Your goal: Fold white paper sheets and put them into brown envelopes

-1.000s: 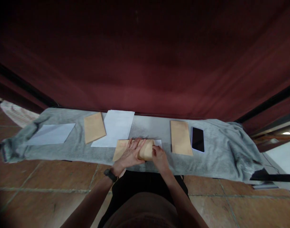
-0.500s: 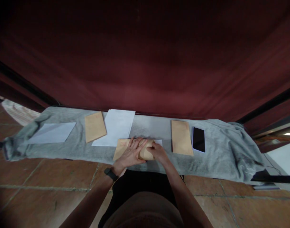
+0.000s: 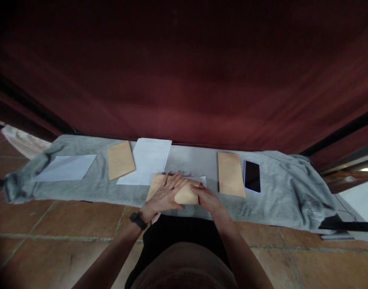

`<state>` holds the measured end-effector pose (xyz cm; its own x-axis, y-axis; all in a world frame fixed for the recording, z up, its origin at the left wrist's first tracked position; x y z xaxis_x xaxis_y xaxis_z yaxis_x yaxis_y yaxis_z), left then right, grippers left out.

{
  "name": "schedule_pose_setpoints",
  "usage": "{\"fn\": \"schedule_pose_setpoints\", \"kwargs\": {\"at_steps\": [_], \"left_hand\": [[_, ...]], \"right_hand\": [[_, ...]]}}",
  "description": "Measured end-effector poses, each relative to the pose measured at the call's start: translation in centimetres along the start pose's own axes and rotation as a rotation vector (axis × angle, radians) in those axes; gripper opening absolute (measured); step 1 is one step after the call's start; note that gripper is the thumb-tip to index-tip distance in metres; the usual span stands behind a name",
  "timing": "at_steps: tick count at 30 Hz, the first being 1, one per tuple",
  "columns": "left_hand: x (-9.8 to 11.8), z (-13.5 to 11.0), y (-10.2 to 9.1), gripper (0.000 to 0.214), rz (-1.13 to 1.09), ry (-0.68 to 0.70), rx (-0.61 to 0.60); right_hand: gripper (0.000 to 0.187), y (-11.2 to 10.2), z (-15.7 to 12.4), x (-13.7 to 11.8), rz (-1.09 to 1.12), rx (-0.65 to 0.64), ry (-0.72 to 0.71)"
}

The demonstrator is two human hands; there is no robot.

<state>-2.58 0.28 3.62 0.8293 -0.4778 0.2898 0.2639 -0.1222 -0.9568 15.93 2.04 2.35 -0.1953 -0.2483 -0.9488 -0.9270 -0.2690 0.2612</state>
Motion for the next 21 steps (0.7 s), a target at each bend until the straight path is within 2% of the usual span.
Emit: {"fn": "schedule_pose_setpoints", "kwargs": {"at_steps": [6,10,13,15,17,19,21], "left_hand": [[-1.0,-0.5,0.1,0.123,-0.037,-0.022,-0.046],[-0.9,-0.7,0.8,0.126,-0.051,-0.023,-0.051],[-0.5,-0.9,1.1,0.123,-0.047,0.0,-0.043],[-0.2,-0.9,1.1,0.119,-0.033,0.023,-0.033],[0.0,-0.8,1.0,0.117,-0.018,0.051,-0.02],[0.3,-0.8,0.8,0.117,-0.009,0.081,-0.005],[0.7,-0.7,0.7,0.113,-0.008,0.108,0.003]], "right_hand": [[0.036,-1.2,-2.7,-0.7,0.173,-0.105,0.157],[0.034,-2.3,-3.9,-0.8,0.2,-0.134,0.186],[0.035,-2.5,-4.2,0.0,0.141,-0.137,0.193],[0.037,-2.3,-4.2,0.5,0.026,-0.137,0.18],[0.036,-2.3,-4.1,0.6,-0.187,-0.062,0.12],[0.033,-2.7,-4.4,-0.1,-0.408,0.083,0.037],[0.032,-3.3,-5.1,-1.1,-0.527,0.202,-0.022]]}}
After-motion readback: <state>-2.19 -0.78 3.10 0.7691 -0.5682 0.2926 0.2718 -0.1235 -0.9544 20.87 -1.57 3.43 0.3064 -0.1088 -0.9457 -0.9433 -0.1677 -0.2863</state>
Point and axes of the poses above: each hand's wrist, its own z-axis towards the middle knuckle, its own y-axis out of the palm, x = y × z, the point moved 3 cm from there along z, towards the middle knuckle, and after that the axes turned 7 degrees about -y, right-handed, at the moved point
